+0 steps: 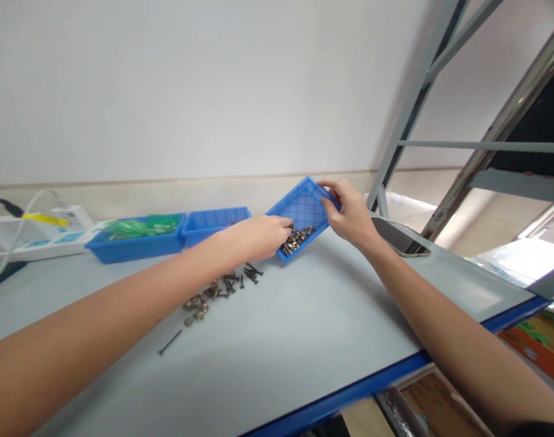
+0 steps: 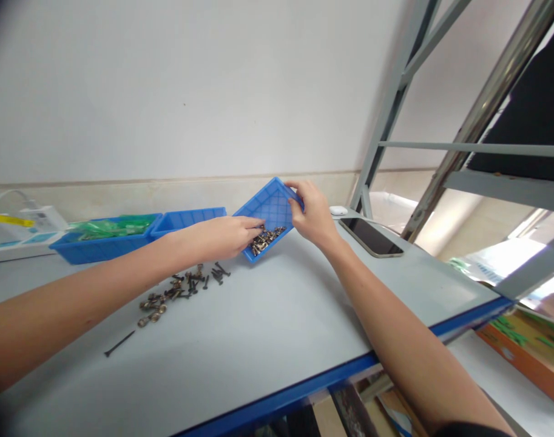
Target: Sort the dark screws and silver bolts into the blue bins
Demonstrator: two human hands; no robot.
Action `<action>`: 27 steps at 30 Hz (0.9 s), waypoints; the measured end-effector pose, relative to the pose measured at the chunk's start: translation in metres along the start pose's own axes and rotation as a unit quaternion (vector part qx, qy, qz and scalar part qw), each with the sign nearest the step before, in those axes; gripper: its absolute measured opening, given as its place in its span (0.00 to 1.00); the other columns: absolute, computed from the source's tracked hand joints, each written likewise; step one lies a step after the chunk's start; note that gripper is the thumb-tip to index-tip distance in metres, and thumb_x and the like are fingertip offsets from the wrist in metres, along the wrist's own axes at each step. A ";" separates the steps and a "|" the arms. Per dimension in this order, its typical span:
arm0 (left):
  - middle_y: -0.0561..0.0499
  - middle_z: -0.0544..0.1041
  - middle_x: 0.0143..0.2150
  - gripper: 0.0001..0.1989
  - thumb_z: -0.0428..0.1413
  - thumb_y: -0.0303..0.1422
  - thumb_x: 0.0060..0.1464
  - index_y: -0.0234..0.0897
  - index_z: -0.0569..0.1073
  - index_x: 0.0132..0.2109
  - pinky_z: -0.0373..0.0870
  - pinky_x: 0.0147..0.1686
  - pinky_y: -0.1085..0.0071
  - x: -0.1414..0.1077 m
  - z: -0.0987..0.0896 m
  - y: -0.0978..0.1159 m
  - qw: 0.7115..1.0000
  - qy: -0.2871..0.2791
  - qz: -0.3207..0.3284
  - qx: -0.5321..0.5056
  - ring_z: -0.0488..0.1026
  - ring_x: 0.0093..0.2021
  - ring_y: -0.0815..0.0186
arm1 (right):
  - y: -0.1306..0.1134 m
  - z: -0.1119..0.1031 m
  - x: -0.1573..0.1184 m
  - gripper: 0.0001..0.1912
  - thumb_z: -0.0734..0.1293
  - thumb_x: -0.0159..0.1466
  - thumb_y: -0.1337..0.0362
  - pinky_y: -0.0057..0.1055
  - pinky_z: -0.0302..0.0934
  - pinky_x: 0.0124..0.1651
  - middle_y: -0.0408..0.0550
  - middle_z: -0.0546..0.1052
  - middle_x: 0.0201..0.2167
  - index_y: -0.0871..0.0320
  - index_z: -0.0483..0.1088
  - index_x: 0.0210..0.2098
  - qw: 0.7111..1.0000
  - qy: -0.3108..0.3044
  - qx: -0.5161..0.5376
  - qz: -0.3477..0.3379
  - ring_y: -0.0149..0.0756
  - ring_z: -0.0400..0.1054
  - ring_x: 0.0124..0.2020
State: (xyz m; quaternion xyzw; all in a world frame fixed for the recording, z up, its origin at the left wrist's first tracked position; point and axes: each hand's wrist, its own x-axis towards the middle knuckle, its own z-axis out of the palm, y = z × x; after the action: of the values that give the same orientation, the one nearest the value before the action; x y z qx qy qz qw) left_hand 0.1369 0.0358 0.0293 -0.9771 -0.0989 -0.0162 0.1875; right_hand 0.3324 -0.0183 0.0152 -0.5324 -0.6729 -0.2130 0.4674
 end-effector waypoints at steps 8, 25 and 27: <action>0.44 0.71 0.42 0.14 0.54 0.38 0.54 0.33 0.72 0.44 0.66 0.34 0.69 0.003 0.000 -0.003 0.996 0.036 -0.056 -0.064 0.72 0.37 0.61 | 0.004 0.001 -0.001 0.16 0.59 0.56 0.69 0.33 0.58 0.34 0.46 0.68 0.29 0.57 0.67 0.43 0.998 -0.027 0.029 0.056 0.35 0.61 0.29; 0.41 0.70 0.52 0.18 0.49 0.36 0.57 0.29 0.64 0.52 0.63 0.54 0.60 -0.002 0.007 -0.037 0.873 0.206 -0.274 -0.348 0.67 0.52 0.59 | 0.004 0.053 -0.029 0.06 0.58 0.52 0.70 0.33 0.65 0.29 0.49 0.73 0.24 0.57 0.66 0.27 0.796 -0.074 0.357 0.482 0.38 0.67 0.25; 0.42 0.71 0.52 0.18 0.48 0.38 0.58 0.33 0.65 0.51 0.64 0.54 0.59 -0.007 0.014 -0.034 0.843 0.192 -0.289 -0.412 0.68 0.52 0.59 | -0.002 0.051 -0.029 0.09 0.59 0.52 0.70 0.33 0.65 0.30 0.50 0.75 0.29 0.58 0.67 0.33 0.786 -0.054 0.354 0.504 0.39 0.69 0.28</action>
State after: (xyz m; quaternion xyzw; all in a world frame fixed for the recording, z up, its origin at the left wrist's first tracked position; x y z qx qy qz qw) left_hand 0.1231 0.0706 0.0287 -0.8688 -0.3235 -0.2962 -0.2299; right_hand 0.3099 0.0063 -0.0336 -0.6039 -0.3607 0.3348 0.6270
